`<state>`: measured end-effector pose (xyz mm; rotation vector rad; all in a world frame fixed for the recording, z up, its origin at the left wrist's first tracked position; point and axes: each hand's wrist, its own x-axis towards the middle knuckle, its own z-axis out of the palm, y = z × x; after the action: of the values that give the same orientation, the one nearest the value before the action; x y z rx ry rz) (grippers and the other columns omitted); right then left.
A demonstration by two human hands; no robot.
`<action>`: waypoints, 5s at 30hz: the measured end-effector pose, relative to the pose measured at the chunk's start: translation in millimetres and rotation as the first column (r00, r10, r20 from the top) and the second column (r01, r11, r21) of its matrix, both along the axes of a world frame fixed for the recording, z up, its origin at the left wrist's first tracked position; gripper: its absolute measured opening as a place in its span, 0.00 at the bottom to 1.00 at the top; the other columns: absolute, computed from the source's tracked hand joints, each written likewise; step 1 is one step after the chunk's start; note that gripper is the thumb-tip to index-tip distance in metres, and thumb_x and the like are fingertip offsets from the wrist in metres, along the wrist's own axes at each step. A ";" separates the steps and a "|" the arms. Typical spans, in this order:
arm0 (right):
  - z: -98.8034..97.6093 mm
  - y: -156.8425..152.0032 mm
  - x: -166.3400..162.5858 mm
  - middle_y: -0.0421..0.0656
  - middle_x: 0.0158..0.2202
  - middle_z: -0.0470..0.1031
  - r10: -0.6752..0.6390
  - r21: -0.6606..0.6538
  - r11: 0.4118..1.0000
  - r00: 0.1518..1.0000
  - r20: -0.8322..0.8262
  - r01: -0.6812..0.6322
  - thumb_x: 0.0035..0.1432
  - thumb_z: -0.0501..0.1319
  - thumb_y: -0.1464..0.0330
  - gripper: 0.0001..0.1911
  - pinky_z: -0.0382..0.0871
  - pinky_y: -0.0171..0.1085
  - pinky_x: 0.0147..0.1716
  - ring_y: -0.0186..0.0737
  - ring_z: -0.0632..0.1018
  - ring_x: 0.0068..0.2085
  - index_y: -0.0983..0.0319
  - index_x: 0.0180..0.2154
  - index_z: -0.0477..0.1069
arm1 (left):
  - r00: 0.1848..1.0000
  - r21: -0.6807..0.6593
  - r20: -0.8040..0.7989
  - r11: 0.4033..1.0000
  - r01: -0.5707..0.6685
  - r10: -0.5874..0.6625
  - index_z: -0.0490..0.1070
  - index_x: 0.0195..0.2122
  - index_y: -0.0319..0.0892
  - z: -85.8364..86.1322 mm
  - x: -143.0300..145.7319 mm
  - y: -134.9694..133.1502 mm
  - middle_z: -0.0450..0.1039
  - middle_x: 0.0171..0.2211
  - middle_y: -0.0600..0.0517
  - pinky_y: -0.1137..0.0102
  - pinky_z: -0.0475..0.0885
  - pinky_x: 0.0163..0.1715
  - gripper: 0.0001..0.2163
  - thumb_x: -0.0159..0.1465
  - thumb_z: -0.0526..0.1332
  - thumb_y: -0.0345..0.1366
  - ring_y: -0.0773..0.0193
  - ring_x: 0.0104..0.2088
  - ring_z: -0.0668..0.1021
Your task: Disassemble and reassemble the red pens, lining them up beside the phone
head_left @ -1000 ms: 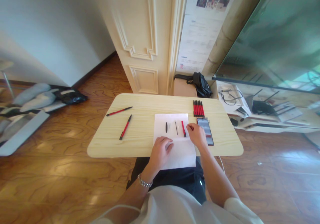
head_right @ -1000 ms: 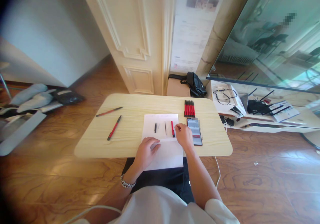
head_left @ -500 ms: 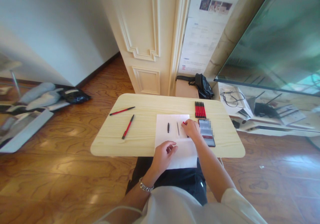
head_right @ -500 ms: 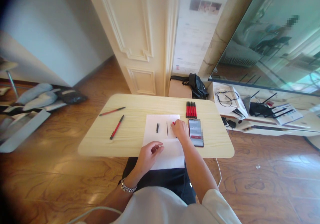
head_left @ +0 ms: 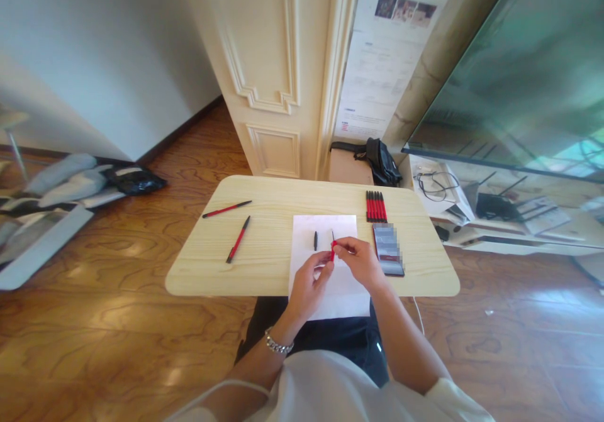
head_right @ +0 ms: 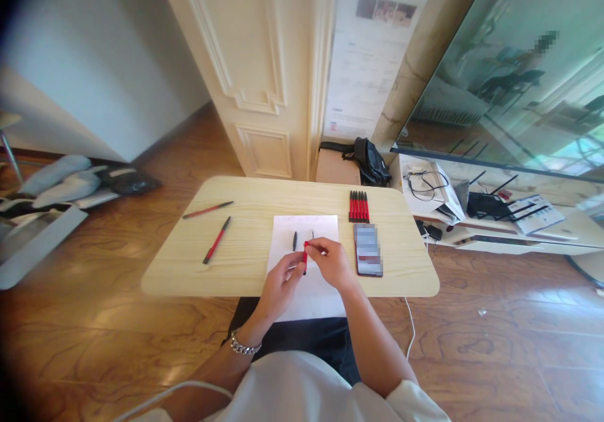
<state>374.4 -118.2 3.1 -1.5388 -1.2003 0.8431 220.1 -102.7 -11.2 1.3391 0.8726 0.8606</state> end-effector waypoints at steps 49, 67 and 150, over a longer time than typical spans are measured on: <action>-6.9 -1.6 -6.5 0.44 0.36 0.79 0.059 -0.020 0.998 0.998 -0.003 -0.059 0.54 0.61 0.63 0.11 0.70 0.38 0.38 0.41 0.77 0.38 0.59 0.37 0.77 | 1.000 -0.045 0.030 0.999 -0.007 0.008 0.70 0.42 0.39 -35.8 -5.6 2.5 0.70 0.28 0.52 0.73 0.69 0.26 0.15 0.61 0.57 0.45 0.68 0.25 0.73; -44.8 51.6 9.3 0.53 0.36 0.75 -0.016 -0.301 0.906 0.735 0.678 0.297 0.57 0.57 0.62 0.11 0.63 0.39 0.35 0.44 0.75 0.37 0.63 0.32 0.73 | 0.998 0.020 -0.028 0.998 -0.054 0.055 0.72 0.41 0.39 -27.6 -12.7 5.1 0.77 0.35 0.46 0.69 0.71 0.37 0.15 0.61 0.58 0.45 0.61 0.36 0.78; -13.9 100.9 -18.1 0.55 0.41 0.76 0.350 -0.530 0.835 0.602 0.717 0.146 0.54 0.55 0.69 0.15 0.67 0.42 0.39 0.51 0.76 0.43 0.62 0.41 0.76 | 0.985 -0.147 0.078 0.979 -0.144 0.156 0.72 0.41 0.38 -40.2 -30.4 12.0 0.75 0.31 0.49 0.68 0.75 0.36 0.15 0.58 0.62 0.44 0.63 0.31 0.80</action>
<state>356.3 -17.3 -10.8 -2.5107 -1.8095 0.5751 189.8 -90.7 -51.4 1.1147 0.9552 0.9506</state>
